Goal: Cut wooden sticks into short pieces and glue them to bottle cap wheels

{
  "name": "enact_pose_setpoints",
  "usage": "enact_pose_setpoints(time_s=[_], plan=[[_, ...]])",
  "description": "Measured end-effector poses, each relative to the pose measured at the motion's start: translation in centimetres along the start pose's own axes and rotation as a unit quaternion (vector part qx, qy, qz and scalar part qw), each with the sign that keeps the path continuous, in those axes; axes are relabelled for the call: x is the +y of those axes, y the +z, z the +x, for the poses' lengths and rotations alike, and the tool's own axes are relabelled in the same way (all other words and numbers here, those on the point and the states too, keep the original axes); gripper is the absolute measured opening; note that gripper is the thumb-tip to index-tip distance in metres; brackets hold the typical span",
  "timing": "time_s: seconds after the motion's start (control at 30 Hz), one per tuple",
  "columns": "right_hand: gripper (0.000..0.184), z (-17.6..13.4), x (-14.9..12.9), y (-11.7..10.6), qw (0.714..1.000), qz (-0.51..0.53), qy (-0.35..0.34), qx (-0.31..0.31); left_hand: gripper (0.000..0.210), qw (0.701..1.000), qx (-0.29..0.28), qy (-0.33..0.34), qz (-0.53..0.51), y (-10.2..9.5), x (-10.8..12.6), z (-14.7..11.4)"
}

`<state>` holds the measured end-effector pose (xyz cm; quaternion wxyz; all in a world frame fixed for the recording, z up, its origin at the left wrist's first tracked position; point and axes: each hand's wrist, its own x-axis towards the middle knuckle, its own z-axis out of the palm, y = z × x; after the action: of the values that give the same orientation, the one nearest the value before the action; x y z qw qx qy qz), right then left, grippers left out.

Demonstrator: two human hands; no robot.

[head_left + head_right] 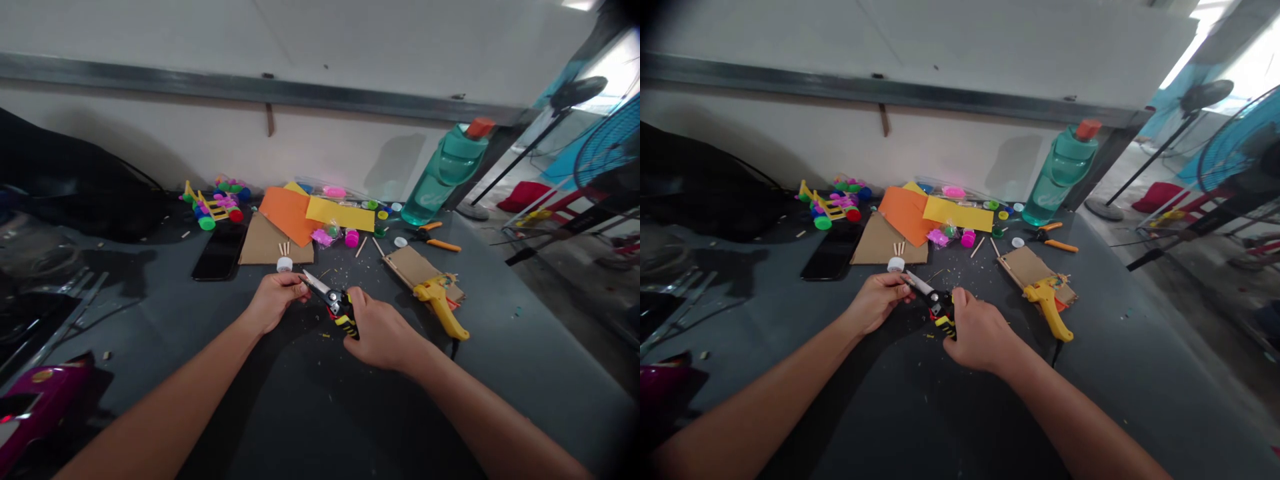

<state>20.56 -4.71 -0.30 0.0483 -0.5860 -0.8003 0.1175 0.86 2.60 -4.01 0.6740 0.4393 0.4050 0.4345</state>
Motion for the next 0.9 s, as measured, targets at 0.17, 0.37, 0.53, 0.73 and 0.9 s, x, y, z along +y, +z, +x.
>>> enact_pose_setpoints(time_s=[0.17, 0.37, 0.53, 0.73, 0.9], plan=[[0.031, 0.16, 0.3, 0.36, 1.0, 0.002, -0.003, -0.01, 0.011, 1.0, -0.012, 0.007, 0.021, -0.14, -0.11, -0.08], [0.036, 0.32, 0.25, 0.43, 1.0, 0.001, -0.011, 0.018, 0.009, 1.0, -0.008, -0.003, -0.008, 0.15, 0.35, -0.17], [0.044, 0.3, 0.1, 0.38, 0.999, 0.015, -0.021, 0.037, 0.008, 1.0, -0.006, 0.001, -0.024, 0.21, 0.38, -0.11], [0.041, 0.27, -0.1, 0.26, 1.0, 0.012, -0.011, 0.011, 0.009, 1.0, -0.016, 0.02, -0.009, 0.13, 0.38, -0.15], [0.038, 0.26, -0.12, 0.17, 1.0, 0.0, -0.01, 0.002, 0.007, 0.999, -0.017, 0.041, 0.019, -0.01, 0.21, -0.19]])
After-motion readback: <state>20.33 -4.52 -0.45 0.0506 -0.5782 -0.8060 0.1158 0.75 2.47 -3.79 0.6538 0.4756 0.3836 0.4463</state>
